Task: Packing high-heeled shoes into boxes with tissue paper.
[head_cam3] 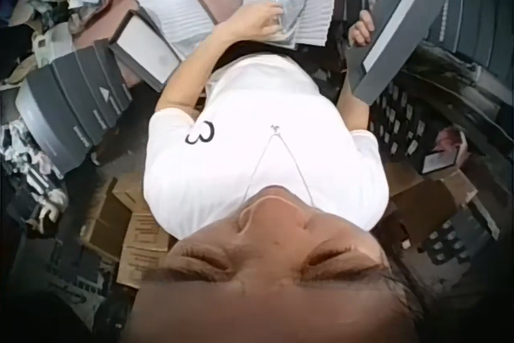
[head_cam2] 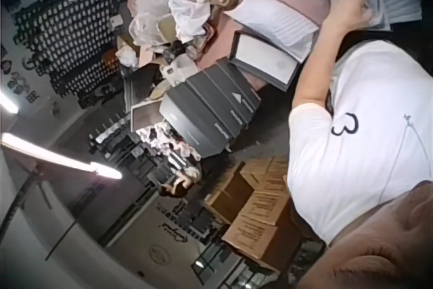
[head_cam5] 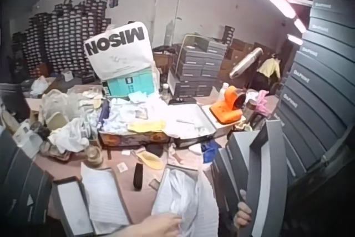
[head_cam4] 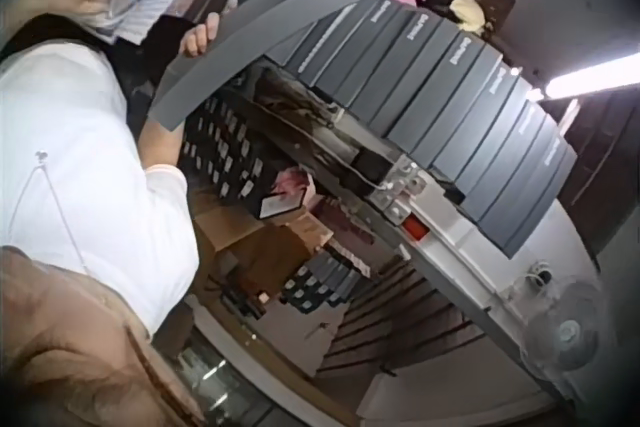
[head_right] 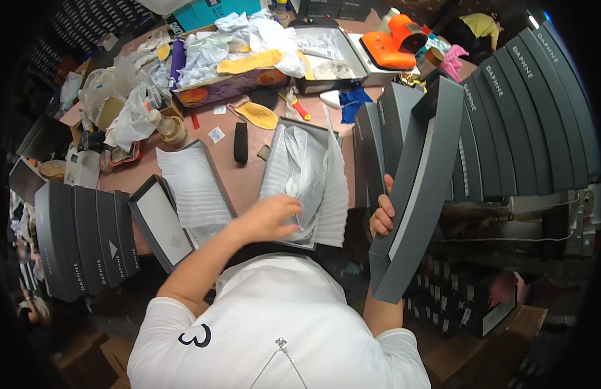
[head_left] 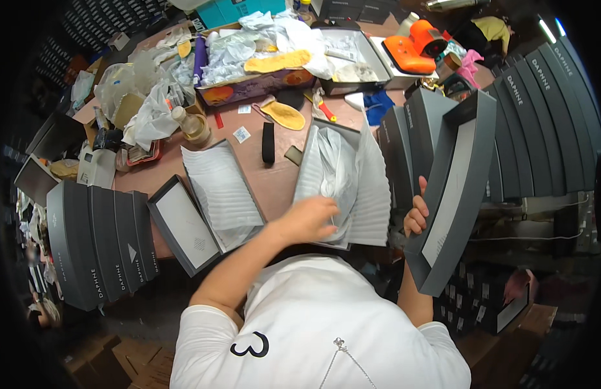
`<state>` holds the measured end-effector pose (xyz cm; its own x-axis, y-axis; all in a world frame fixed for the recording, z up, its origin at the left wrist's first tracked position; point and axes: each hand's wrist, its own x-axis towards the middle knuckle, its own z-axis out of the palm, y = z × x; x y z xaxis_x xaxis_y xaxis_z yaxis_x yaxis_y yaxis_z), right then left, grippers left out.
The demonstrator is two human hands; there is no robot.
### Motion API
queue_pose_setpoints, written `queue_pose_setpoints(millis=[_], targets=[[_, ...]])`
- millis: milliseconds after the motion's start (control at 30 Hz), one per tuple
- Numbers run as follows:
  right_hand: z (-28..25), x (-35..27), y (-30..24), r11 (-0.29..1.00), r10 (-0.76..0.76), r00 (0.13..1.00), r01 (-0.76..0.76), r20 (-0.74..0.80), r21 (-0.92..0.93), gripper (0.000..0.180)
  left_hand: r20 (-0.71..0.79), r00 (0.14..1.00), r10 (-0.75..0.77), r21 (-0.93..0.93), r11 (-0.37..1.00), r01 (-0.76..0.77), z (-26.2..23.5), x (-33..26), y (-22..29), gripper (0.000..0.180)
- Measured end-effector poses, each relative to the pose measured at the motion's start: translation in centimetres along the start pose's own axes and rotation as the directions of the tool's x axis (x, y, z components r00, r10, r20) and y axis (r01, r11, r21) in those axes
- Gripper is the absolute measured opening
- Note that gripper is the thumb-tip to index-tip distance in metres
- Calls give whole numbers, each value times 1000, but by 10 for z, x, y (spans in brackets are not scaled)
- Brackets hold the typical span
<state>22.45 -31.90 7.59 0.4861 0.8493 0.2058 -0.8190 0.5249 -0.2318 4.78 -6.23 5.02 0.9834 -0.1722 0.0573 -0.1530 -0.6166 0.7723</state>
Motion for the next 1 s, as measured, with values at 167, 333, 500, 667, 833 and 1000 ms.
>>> queue_pose_setpoints(millis=[167,333,500,667,833,1000], targets=[[-5,-4,11,999,-24,996,27,-89,27,84,190,980,63,370,920,-131,1,-10,-30,28],[-8,-14,13,999,-10,993,16,-121,50,83,98,995,18,-41,999,-14,-7,2,-49,17],[-10,-18,21,994,94,977,-82,-190,68,78,-11,999,-44,-146,988,42,-23,-8,-19,25],[-39,2,63,701,-30,738,-465,-674,-540,50,-523,633,-570,-733,681,8,-11,-25,-35,43],[-32,31,82,79,-121,764,-630,-634,-773,56,-305,607,-734,-821,526,224,-2,-15,-27,52],[-19,34,82,61,-71,730,-677,-680,-733,55,-343,666,-662,-728,636,258,17,-15,-49,49]])
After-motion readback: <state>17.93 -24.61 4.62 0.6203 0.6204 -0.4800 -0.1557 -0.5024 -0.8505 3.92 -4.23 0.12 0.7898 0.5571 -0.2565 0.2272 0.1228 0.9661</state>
